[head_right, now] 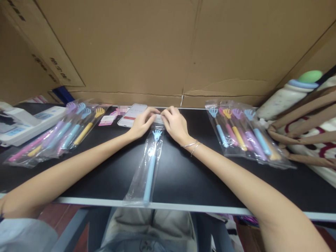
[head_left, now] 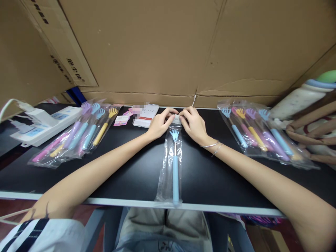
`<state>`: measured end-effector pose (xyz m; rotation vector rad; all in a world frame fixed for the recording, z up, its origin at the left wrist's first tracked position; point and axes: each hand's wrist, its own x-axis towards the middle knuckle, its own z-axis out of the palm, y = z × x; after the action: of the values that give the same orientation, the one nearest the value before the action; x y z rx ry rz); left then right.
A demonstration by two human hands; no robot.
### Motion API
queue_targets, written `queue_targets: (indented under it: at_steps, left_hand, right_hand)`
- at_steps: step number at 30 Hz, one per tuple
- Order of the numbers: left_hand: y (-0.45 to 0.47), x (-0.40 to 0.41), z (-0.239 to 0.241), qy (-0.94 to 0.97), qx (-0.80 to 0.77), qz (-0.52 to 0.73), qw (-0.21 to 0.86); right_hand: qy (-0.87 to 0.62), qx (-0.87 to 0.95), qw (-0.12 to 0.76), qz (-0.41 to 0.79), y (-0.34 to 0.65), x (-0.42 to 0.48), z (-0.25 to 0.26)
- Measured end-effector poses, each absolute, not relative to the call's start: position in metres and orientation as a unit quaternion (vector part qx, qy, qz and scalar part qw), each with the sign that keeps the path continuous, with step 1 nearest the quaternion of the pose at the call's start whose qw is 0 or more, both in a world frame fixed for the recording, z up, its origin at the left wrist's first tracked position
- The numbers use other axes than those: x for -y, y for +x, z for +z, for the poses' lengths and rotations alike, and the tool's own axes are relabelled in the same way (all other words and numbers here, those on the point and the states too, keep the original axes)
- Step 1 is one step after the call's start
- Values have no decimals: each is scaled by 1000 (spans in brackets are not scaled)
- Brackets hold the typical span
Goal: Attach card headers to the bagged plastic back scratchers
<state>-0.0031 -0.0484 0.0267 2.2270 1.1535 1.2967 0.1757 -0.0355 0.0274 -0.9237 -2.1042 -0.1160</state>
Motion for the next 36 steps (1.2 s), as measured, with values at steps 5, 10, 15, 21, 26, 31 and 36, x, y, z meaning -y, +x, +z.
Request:
queue_targets:
  at_steps: [5,10,15,21,26,31,36]
  left_hand:
    - [-3,46,25,773,-394,466,172]
    - [-4,42,21,753,-414,476,185]
    - [-4,43,22,751,-411,480,191]
    - [-4,42,22,747,-403,483,214]
    - [-5,40,20,743,-405,483,226]
    - [-5,37,17,747,-405,470,237]
    - [-7,34,12,760,-387,456,254]
  right_hand:
    - [-373,834,406,-27,176,36,28]
    - [-383,799,460,59,178,28,24]
    - [-380,758,476,231,181,16,16]
    - [-345,729,479,347,182,11,13]
    - [-352,718,492,344,182,14,15]
    - [-357,715,496,339,183,17,18]
    - [-360,711,499,340,183,19,19]
